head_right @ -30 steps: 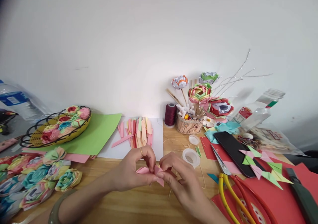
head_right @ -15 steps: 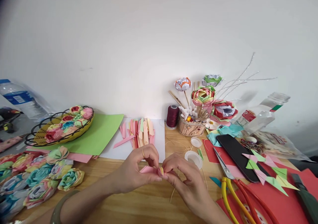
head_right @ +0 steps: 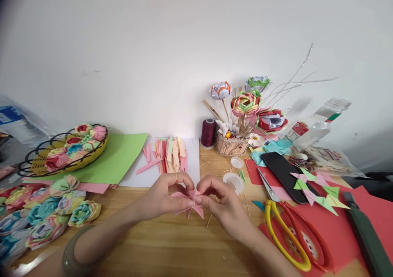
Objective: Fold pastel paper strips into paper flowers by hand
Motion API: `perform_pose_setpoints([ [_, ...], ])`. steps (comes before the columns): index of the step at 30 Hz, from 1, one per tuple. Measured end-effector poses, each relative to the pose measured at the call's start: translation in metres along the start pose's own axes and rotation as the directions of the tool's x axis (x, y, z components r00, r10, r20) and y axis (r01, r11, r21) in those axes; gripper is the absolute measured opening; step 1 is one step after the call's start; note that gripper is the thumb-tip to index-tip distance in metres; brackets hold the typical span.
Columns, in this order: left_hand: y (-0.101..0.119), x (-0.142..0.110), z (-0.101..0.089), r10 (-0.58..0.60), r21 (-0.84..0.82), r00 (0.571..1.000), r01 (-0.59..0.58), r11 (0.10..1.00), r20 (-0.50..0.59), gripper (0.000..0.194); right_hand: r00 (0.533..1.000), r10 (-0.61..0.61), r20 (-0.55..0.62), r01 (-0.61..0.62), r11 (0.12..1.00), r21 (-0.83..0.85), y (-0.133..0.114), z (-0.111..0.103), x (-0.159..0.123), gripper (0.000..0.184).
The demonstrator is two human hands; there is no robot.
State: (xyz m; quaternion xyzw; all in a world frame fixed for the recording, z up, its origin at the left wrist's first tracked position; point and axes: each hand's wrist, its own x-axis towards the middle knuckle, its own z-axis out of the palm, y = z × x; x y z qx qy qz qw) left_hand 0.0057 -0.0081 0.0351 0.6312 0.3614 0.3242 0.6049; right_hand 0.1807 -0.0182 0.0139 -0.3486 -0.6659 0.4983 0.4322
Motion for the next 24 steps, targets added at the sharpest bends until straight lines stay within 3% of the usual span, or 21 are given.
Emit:
perform_pose_setpoints([
  [2, -0.001, 0.002, -0.002, -0.088, -0.061, 0.996, 0.088, 0.994, 0.01, 0.018, 0.994, 0.112, 0.002, -0.112, 0.99, 0.083, 0.0, 0.0, 0.002, 0.017],
  [5, -0.004, 0.005, -0.005, -0.121, -0.092, 0.992, 0.118, 0.989, -0.02, 0.015, 0.965, 0.257, 0.047, -0.261, 0.952, 0.163, -0.004, -0.001, 0.005, 0.021],
  [9, -0.011, 0.01, -0.006, -0.164, -0.304, 0.986, 0.166, 0.938, 0.033, 0.014, 0.927, 0.343, 0.149, -0.368, 0.906, 0.206, -0.01, -0.004, 0.008, 0.024],
  [13, -0.017, 0.01, -0.005, -0.188, -0.361, 0.982, 0.186, 0.914, 0.03, 0.015, 0.903, 0.386, 0.189, -0.413, 0.901, 0.133, -0.01, -0.007, 0.009, 0.023],
  [20, -0.014, 0.011, -0.008, -0.288, -0.246, 0.956, 0.293, 0.924, 0.058, 0.017, 0.897, 0.414, 0.157, -0.43, 0.899, 0.084, -0.002, -0.008, 0.009, 0.025],
  [24, -0.01, 0.011, -0.005, -0.314, -0.333, 0.949, 0.309, 0.891, 0.04, 0.016, 0.896, 0.433, 0.102, -0.444, 0.887, 0.131, -0.004, -0.006, 0.009, 0.025],
])
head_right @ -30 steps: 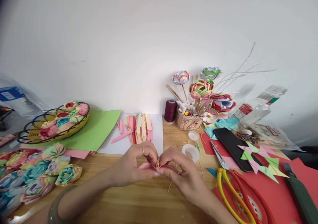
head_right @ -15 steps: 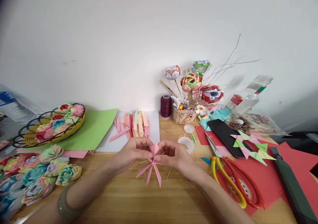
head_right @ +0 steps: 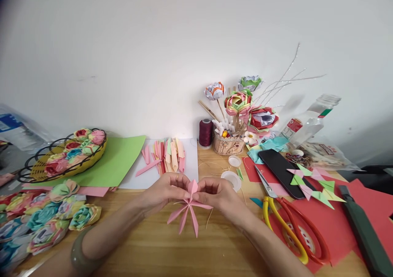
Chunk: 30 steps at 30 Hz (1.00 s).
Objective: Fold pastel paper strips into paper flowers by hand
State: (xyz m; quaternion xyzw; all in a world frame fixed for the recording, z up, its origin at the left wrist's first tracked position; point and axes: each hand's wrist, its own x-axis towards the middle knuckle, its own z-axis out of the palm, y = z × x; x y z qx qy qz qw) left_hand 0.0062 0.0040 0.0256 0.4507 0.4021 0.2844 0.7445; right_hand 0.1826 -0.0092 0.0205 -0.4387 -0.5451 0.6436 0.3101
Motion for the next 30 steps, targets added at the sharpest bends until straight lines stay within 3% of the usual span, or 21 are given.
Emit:
perform_pose_setpoints([
  [8, -0.005, 0.0012, 0.0059, 0.056, -0.147, 0.995, -0.067, 0.987, -0.081, 0.014, 0.993, -0.049, -0.105, 0.051, 0.999, 0.011, 0.0003, 0.0059, 0.0006, 0.02],
  [13, -0.0093, 0.0019, 0.0069, 0.034, -0.204, 0.996, -0.051, 0.978, -0.086, 0.014, 0.998, 0.035, -0.042, -0.037, 0.998, -0.046, -0.0017, 0.0049, 0.0012, 0.024],
  [17, -0.0086, 0.0025, 0.0067, 0.038, -0.184, 0.995, -0.055, 0.981, -0.095, 0.014, 0.999, 0.026, -0.036, -0.027, 0.999, -0.044, -0.0041, 0.006, 0.0009, 0.023],
  [23, -0.0078, 0.0041, 0.0035, -0.04, -0.123, 0.998, 0.035, 0.992, -0.038, 0.014, 0.998, 0.04, -0.055, -0.043, 0.998, -0.043, 0.0001, 0.006, 0.0018, 0.02],
  [30, -0.0085, 0.0031, 0.0035, -0.003, -0.218, 1.0, 0.006, 0.976, 0.014, 0.012, 0.996, -0.007, -0.093, 0.009, 1.0, 0.019, 0.0047, 0.0074, 0.002, 0.019],
])
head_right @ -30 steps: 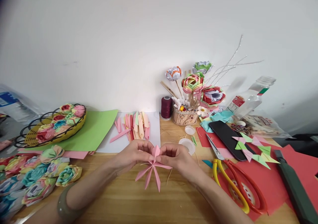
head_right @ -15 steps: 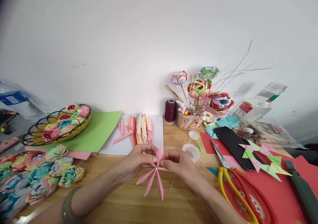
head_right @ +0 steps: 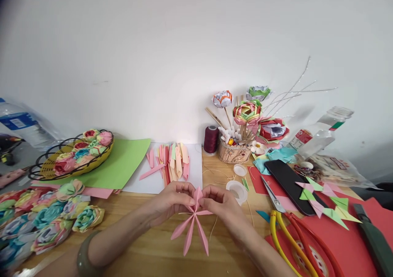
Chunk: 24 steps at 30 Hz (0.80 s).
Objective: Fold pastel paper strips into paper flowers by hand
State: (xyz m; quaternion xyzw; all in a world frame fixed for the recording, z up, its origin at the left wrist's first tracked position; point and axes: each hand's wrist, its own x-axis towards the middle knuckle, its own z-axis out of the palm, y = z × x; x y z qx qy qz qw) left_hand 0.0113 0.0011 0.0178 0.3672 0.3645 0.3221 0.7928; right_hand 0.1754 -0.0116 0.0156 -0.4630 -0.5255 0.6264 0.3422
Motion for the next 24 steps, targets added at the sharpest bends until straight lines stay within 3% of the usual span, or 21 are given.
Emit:
perform_pose_setpoints([
  [14, 0.0012, 0.0014, -0.0005, -0.006, 0.043, 0.999, 0.008, 0.999, -0.048, 0.016, 0.998, -0.011, -0.054, 0.017, 0.995, 0.099, -0.001, 0.0028, -0.0021, 0.029],
  [24, 0.0015, -0.0003, -0.0015, 0.028, 0.081, 0.998, -0.024, 0.996, -0.048, 0.015, 0.999, -0.046, -0.02, 0.047, 0.998, 0.033, -0.0034, 0.005, -0.003, 0.035],
])
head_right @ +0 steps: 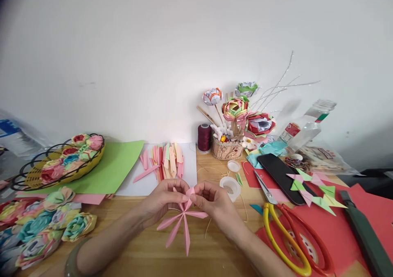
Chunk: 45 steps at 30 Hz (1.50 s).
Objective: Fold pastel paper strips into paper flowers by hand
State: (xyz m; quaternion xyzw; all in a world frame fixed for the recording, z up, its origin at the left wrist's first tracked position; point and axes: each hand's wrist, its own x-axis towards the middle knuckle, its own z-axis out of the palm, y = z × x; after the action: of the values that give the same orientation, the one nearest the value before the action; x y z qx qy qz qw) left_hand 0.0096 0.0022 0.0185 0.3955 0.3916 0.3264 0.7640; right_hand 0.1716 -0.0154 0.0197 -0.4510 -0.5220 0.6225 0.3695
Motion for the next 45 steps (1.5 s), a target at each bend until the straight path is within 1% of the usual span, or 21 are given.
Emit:
perform_pose_setpoints([
  [8, 0.002, -0.002, -0.001, 0.077, 0.071, 0.997, -0.079, 0.994, 0.024, 0.014, 0.997, -0.057, 0.043, 0.056, 0.998, 0.018, 0.002, 0.005, -0.004, 0.033],
  [16, 0.008, -0.004, 0.001, 0.043, 0.095, 0.998, -0.047, 0.994, 0.046, 0.015, 0.997, -0.053, 0.047, 0.053, 0.999, 0.001, 0.001, 0.003, -0.005, 0.031],
  [21, 0.009, -0.004, 0.0, 0.051, 0.137, 0.996, -0.06, 0.989, 0.071, 0.017, 1.0, -0.028, 0.011, 0.028, 0.999, -0.039, 0.002, 0.002, -0.004, 0.03],
  [23, 0.008, -0.003, 0.0, 0.053, 0.16, 0.996, -0.065, 0.985, 0.073, 0.016, 1.0, -0.018, 0.003, 0.018, 0.998, -0.067, 0.003, 0.002, -0.003, 0.03],
  [25, 0.007, -0.003, 0.0, 0.068, 0.184, 0.995, -0.08, 0.98, 0.07, 0.014, 0.999, -0.035, -0.004, 0.034, 0.993, -0.114, 0.004, 0.003, -0.002, 0.029],
  [30, 0.006, -0.003, 0.001, 0.131, 0.276, 0.99, -0.14, 0.951, 0.052, 0.012, 0.992, -0.127, -0.025, 0.115, 0.953, -0.279, 0.007, 0.004, -0.001, 0.019],
  [34, 0.004, -0.004, 0.002, 0.22, 0.415, 0.976, -0.202, 0.887, 0.005, 0.008, 0.978, -0.209, -0.01, 0.191, 0.915, -0.356, 0.008, 0.003, -0.001, 0.01],
  [37, 0.003, -0.006, 0.005, 0.291, 0.497, 0.956, -0.239, 0.834, -0.028, 0.002, 0.945, -0.327, -0.022, 0.281, 0.841, -0.463, 0.008, 0.003, -0.002, 0.008],
  [39, 0.003, -0.007, 0.008, 0.362, 0.572, 0.93, -0.266, 0.776, -0.06, 0.003, 0.907, -0.421, -0.031, 0.333, 0.759, -0.56, 0.01, 0.003, -0.004, 0.009],
  [41, 0.002, -0.008, 0.011, 0.41, 0.624, 0.909, -0.277, 0.73, -0.075, 0.004, 0.857, -0.514, -0.03, 0.377, 0.668, -0.642, 0.013, 0.003, -0.006, 0.008],
  [42, 0.001, -0.009, 0.012, 0.41, 0.631, 0.909, -0.272, 0.726, -0.08, 0.004, 0.829, -0.559, -0.027, 0.399, 0.624, -0.672, 0.015, 0.002, -0.007, 0.008],
  [45, -0.002, -0.008, 0.013, 0.361, 0.622, 0.929, -0.237, 0.747, -0.08, 0.008, 0.741, -0.672, -0.01, 0.456, 0.513, -0.727, 0.018, 0.002, -0.009, 0.008],
])
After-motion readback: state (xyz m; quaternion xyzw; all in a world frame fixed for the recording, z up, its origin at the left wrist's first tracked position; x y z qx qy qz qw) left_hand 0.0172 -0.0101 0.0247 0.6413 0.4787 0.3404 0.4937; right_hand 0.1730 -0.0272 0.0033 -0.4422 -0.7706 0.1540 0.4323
